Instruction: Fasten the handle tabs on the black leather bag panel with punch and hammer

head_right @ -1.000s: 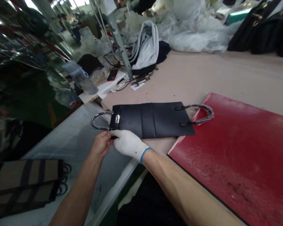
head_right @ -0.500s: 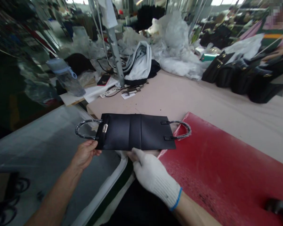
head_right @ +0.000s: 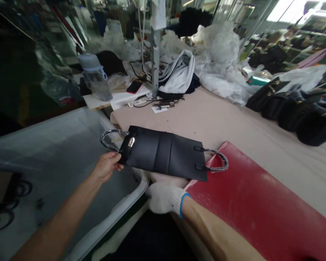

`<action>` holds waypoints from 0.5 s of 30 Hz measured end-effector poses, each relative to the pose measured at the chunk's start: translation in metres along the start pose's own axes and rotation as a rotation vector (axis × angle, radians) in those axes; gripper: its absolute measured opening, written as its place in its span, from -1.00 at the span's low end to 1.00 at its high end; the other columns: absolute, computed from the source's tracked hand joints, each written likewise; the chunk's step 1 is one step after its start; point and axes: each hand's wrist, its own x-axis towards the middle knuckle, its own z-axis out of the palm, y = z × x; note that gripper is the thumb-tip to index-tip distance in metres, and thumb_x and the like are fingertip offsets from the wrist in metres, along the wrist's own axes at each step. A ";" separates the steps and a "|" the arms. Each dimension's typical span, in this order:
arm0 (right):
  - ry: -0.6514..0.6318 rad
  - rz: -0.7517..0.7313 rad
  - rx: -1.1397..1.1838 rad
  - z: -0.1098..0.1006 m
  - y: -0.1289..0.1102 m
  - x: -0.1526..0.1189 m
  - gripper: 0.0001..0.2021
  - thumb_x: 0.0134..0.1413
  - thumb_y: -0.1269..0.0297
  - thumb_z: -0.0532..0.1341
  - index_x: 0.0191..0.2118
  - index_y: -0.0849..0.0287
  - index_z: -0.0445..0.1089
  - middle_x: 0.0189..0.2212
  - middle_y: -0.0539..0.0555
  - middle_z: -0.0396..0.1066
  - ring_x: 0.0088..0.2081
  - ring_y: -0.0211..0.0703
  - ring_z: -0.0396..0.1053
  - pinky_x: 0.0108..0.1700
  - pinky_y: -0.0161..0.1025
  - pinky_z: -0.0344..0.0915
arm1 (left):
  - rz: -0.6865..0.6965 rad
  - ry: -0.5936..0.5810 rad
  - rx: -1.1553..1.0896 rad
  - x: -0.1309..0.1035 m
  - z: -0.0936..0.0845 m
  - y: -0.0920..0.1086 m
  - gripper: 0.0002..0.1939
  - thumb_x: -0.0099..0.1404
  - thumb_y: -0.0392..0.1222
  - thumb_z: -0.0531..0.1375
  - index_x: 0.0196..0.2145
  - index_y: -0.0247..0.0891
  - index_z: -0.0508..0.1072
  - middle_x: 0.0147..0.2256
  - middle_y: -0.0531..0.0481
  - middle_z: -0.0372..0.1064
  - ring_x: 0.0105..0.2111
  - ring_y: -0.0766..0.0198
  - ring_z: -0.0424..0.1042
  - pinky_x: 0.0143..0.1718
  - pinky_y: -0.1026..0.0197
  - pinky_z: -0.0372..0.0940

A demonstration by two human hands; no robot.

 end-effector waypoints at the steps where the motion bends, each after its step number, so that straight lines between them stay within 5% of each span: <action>1: 0.017 0.004 0.024 0.001 0.004 -0.007 -0.80 -0.02 0.42 0.26 -0.29 0.12 0.62 -0.41 0.06 0.56 -0.44 -0.12 0.45 -0.36 -0.29 0.28 | -0.001 -0.004 -0.005 0.000 -0.001 -0.001 -0.59 -0.18 -0.03 0.47 -0.50 -0.35 0.42 -0.64 0.02 0.37 -0.72 0.28 0.38 -0.75 0.35 0.22; 3: 0.059 0.002 0.086 -0.001 0.009 -0.019 -0.71 0.04 0.41 0.22 -0.16 0.07 0.63 -0.29 0.03 0.59 -0.35 -0.13 0.48 -0.30 -0.31 0.31 | -0.005 -0.010 -0.013 0.000 -0.001 -0.003 -0.54 -0.24 0.01 0.48 -0.50 -0.36 0.43 -0.63 0.03 0.38 -0.72 0.28 0.38 -0.75 0.35 0.22; 7: -0.122 -0.051 0.180 -0.024 0.009 -0.015 -0.72 0.06 0.40 0.23 -0.15 0.09 0.65 -0.30 0.01 0.60 -0.38 -0.13 0.49 -0.34 -0.30 0.32 | -0.018 -0.007 -0.011 -0.001 0.000 -0.004 -0.48 -0.28 0.09 0.49 -0.52 -0.35 0.44 -0.65 0.03 0.37 -0.71 0.29 0.37 -0.73 0.35 0.23; 10: 0.232 -0.096 0.280 -0.063 0.013 0.017 -0.68 0.20 0.32 0.22 0.03 0.10 0.59 -0.05 0.04 0.58 -0.11 -0.07 0.52 -0.03 -0.22 0.40 | -0.019 -0.019 -0.007 -0.002 0.000 -0.005 -0.47 -0.28 0.10 0.50 -0.50 -0.37 0.46 -0.62 -0.01 0.41 -0.71 0.29 0.38 -0.72 0.34 0.23; 12: 0.469 -0.058 0.287 -0.095 0.020 0.048 -0.62 0.30 0.29 0.17 0.18 0.13 0.49 0.13 0.06 0.49 0.10 -0.08 0.44 0.21 -0.21 0.28 | -0.012 -0.019 -0.011 -0.003 0.001 -0.006 -0.46 -0.29 0.10 0.50 -0.50 -0.37 0.47 -0.60 -0.02 0.43 -0.71 0.28 0.38 -0.72 0.32 0.23; 15: 0.511 0.059 0.232 -0.136 0.032 0.087 -0.66 0.31 0.31 0.19 0.12 0.20 0.53 0.09 0.15 0.52 0.10 -0.01 0.46 0.22 -0.17 0.29 | -0.001 -0.017 -0.017 -0.004 0.000 -0.009 -0.47 -0.26 0.11 0.51 -0.49 -0.36 0.48 -0.57 -0.03 0.45 -0.70 0.26 0.39 -0.72 0.30 0.22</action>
